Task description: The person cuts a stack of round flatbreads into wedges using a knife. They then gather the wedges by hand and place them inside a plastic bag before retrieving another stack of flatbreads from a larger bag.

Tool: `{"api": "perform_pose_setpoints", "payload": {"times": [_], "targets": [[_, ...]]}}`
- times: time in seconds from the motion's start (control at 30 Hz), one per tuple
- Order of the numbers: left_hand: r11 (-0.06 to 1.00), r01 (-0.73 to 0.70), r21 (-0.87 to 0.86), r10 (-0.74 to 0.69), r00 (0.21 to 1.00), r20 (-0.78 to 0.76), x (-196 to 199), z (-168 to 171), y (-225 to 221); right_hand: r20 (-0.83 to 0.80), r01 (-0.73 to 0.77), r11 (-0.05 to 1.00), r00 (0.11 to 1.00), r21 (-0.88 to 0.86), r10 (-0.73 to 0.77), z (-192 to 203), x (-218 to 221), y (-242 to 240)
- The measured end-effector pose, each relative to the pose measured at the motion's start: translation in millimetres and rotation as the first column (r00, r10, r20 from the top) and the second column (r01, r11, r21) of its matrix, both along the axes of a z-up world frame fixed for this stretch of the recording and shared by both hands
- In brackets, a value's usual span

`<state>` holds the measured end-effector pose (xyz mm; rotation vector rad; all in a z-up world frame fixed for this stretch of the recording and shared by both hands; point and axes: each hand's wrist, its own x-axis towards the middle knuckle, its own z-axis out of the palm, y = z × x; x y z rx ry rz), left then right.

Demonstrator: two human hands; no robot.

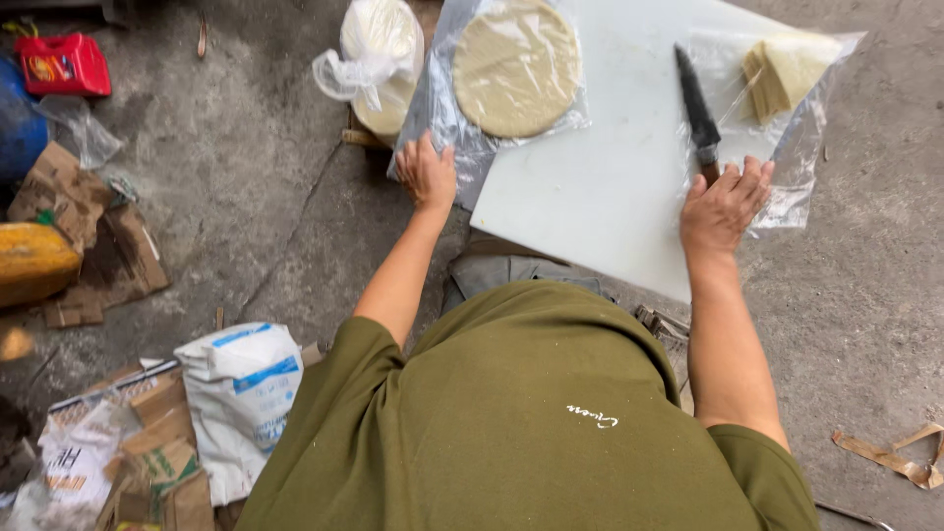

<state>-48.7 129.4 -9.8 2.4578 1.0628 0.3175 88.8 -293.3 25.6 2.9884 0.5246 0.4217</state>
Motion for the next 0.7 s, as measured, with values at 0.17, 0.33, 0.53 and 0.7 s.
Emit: {"api": "perform_pose_setpoints", "payload": {"times": [0.17, 0.33, 0.53, 0.7], "targets": [[0.951, 0.130, -0.282, -0.070, 0.974, 0.213, -6, -3, 16, -0.309, -0.317, 0.843, 0.827, 0.434, 0.470, 47, 3, 108], [0.741, 0.443, -0.505, -0.148, 0.841, 0.520, -1, 16, 12, -0.183, -0.654, 0.609, 0.600, 0.448, 0.779, 77, -17, 243], [0.121, 0.318, -0.941, 0.428, 0.838, 0.338, 4, 21, 3, -0.509, -0.214, 0.768, 0.638, 0.604, 0.578, 78, -38, 287], [-0.195, 0.161, -0.967, 0.440, 0.896, 0.061, 5, 11, 14, -0.429, -0.065, 0.565, 0.582, 0.823, 0.691, 63, -37, 265]]}}
